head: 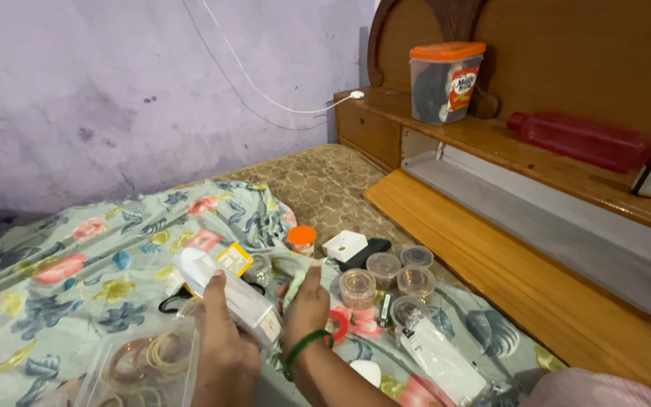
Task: The person sits on a bed and organizes small jewelry items. They open and close plastic containers, move bangles and beads between containers, and wipe the surfaces of the containers with a cloth.
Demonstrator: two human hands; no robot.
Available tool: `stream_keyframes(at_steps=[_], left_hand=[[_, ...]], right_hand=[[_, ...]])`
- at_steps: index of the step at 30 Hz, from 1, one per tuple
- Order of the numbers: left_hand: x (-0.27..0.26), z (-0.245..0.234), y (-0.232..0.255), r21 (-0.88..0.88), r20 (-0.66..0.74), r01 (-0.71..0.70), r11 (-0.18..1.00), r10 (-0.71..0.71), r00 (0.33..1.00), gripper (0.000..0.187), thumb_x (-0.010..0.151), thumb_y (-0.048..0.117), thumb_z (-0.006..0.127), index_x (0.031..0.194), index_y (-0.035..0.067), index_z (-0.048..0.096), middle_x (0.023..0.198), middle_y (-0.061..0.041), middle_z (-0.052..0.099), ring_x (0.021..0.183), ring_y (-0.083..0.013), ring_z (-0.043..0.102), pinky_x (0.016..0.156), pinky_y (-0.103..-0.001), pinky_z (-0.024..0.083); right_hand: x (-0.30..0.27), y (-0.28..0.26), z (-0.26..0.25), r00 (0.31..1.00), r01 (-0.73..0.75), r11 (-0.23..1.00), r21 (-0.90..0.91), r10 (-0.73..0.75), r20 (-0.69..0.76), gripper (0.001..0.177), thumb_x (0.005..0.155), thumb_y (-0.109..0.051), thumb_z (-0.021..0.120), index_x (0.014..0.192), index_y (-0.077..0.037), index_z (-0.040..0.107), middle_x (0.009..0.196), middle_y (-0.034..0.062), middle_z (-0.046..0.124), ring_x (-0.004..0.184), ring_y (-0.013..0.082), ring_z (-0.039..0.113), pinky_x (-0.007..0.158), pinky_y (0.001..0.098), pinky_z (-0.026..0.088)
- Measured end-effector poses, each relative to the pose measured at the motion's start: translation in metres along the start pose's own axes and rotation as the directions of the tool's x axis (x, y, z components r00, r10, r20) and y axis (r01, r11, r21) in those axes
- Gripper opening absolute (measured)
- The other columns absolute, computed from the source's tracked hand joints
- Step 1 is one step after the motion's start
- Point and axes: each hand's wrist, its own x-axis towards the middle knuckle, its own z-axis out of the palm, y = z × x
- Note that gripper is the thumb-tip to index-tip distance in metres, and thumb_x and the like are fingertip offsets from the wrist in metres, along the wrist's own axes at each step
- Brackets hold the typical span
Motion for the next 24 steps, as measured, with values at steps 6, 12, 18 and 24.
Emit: stream_keyframes(at_steps=[6,12,18,24], left_hand=[[0.008,0.014,-0.005,0.419,-0.152,-0.061,0.906,0.136,0.979,0.108,0.083,0.029,0.075,0.160,0.015,0.001,0.150,-0.016,0.047,0.131,-0.0257,0.053,0.107,-0.042,0.044],[0.043,-0.004,-0.041,0.721,-0.123,-0.043,0.691,0.189,0.974,0.108,0.088,0.042,0.076,0.159,0.003,0.005,0.162,-0.022,0.025,0.148,-0.0287,0.031,0.120,-0.043,0.028],[0.089,-0.048,-0.085,0.410,-0.104,0.327,0.851,-0.313,0.944,0.092,0.095,0.067,0.034,0.161,0.005,0.024,0.167,-0.018,0.029,0.155,-0.0290,0.027,0.125,-0.040,0.016],[0.118,-0.065,-0.104,0.357,-0.063,0.373,0.856,-0.377,0.924,0.089,0.097,0.066,0.022,0.162,0.005,0.018,0.170,-0.015,0.023,0.158,-0.0262,0.017,0.126,-0.039,0.010]], right_hand=[[-0.011,0.005,-0.037,0.916,-0.195,0.929,-0.316,0.288,0.281,0.052,0.094,-0.064,0.057,0.104,-0.014,0.066,0.065,-0.0022,0.049,0.051,0.0118,0.044,0.045,0.0282,0.031],[0.016,0.029,-0.060,0.878,0.037,0.903,-0.429,0.175,0.445,0.050,0.087,-0.036,0.076,0.127,-0.008,0.065,0.079,0.0066,0.063,0.061,0.0130,0.058,0.049,0.0287,0.041],[0.091,0.055,-0.087,0.978,-0.120,0.886,-0.448,0.183,0.099,0.074,0.086,-0.037,0.082,0.144,-0.008,0.047,0.113,0.0067,0.069,0.095,0.0158,0.072,0.078,0.0320,0.059],[0.174,0.075,-0.100,0.978,-0.207,0.914,-0.349,0.207,-0.036,0.061,0.087,-0.036,0.073,0.134,0.000,0.059,0.097,0.0171,0.060,0.077,0.0283,0.058,0.064,0.0438,0.049]])
